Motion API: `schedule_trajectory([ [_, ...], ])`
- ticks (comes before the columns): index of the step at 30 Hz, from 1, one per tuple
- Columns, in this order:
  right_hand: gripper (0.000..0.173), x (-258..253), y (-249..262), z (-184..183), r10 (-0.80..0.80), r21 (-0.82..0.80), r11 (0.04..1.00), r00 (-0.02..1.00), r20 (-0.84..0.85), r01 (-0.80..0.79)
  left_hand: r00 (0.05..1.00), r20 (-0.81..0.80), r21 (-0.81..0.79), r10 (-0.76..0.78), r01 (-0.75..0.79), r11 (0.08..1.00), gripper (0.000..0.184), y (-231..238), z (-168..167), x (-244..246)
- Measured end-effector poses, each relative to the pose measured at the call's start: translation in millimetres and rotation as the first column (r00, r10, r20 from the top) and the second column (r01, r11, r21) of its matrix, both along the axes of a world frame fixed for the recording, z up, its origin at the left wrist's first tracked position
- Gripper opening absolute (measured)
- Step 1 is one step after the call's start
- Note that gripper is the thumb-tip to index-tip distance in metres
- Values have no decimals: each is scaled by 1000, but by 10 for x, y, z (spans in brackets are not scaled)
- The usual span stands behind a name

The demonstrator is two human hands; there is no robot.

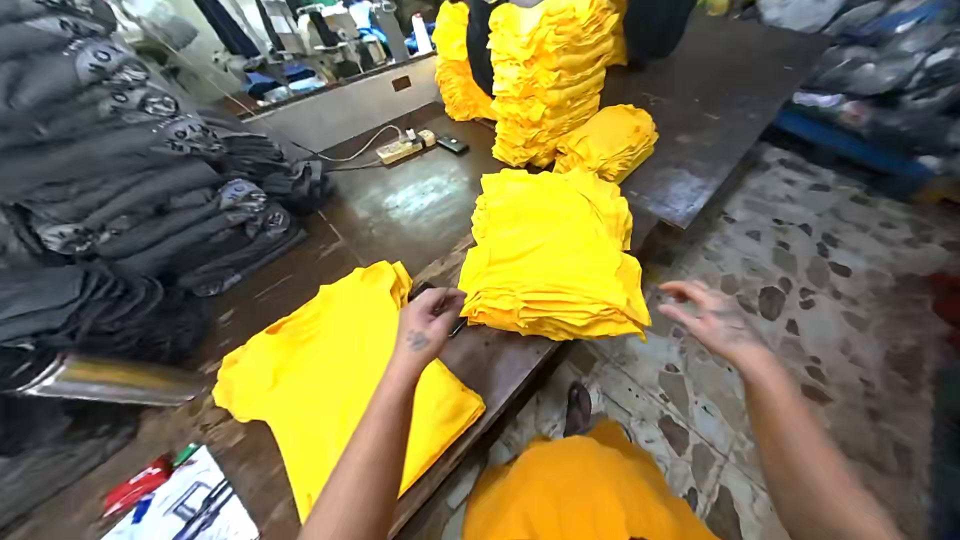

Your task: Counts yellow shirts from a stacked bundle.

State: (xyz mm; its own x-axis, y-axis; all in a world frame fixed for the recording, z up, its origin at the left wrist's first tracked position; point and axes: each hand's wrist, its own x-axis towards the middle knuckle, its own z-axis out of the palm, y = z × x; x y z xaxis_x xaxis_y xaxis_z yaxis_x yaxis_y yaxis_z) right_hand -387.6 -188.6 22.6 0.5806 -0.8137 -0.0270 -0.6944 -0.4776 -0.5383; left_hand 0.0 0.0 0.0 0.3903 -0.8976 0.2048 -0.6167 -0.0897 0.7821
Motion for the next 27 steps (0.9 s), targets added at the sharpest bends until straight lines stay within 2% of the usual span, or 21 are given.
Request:
schedule_trajectory([
  [2, 48, 293, -418, -365, 58, 236, 971, 992, -113, -29, 999, 29, 171, 23, -27, 985, 27, -473, -345, 12],
  [5, 34, 518, -733, -587, 173, 384, 917, 975, -141, -107, 1000, 18, 483, 21, -27, 875, 37, -938, -500, 35],
  [6, 31, 519, -824, -584, 173, 426, 898, 979, -109, -112, 999, -27, 512, 35, -17, 859, 35, -996, -495, 53],
  [9, 23, 371, -1095, -582, 65, 494, 863, 993, 100, -106, 984, -167, 453, 62, 21, 891, 32, -1023, -453, 168],
  [12, 19, 234, -1241, -795, -111, 493, 868, 943, 314, -62, 966, -254, 417, 52, 61, 907, 27, -1084, -479, 322],
  [14, 22, 266, -1280, -925, -238, 519, 854, 909, 342, 28, 957, -285, 394, 53, 66, 917, 27, -1190, -548, 409],
  [15, 24, 334, -1322, -954, -269, 501, 861, 917, 296, 91, 956, -288, 397, 49, 73, 915, 29, -1286, -565, 455],
  [18, 34, 486, -1391, -1121, -249, 367, 898, 968, -32, 243, 987, -151, 488, -58, 126, 864, 35, -1475, -750, 558],
  [19, 37, 487, -1341, -1154, -258, 306, 912, 962, -88, 273, 989, -137, 478, -60, 119, 870, 35, -1457, -792, 561],
  [21, 41, 496, -1223, -1048, -333, 183, 924, 941, -56, 337, 982, -184, 371, 28, 43, 927, 31, -1389, -718, 580],
  [24, 33, 594, -874, -854, -390, 54, 921, 913, 118, 386, 945, -304, 175, 117, -66, 982, 27, -1241, -565, 618],
  [27, 27, 969, -607, -621, -312, 11, 948, 923, 226, 317, 906, -424, 39, 4, 14, 999, 22, -1317, -405, 589],
])
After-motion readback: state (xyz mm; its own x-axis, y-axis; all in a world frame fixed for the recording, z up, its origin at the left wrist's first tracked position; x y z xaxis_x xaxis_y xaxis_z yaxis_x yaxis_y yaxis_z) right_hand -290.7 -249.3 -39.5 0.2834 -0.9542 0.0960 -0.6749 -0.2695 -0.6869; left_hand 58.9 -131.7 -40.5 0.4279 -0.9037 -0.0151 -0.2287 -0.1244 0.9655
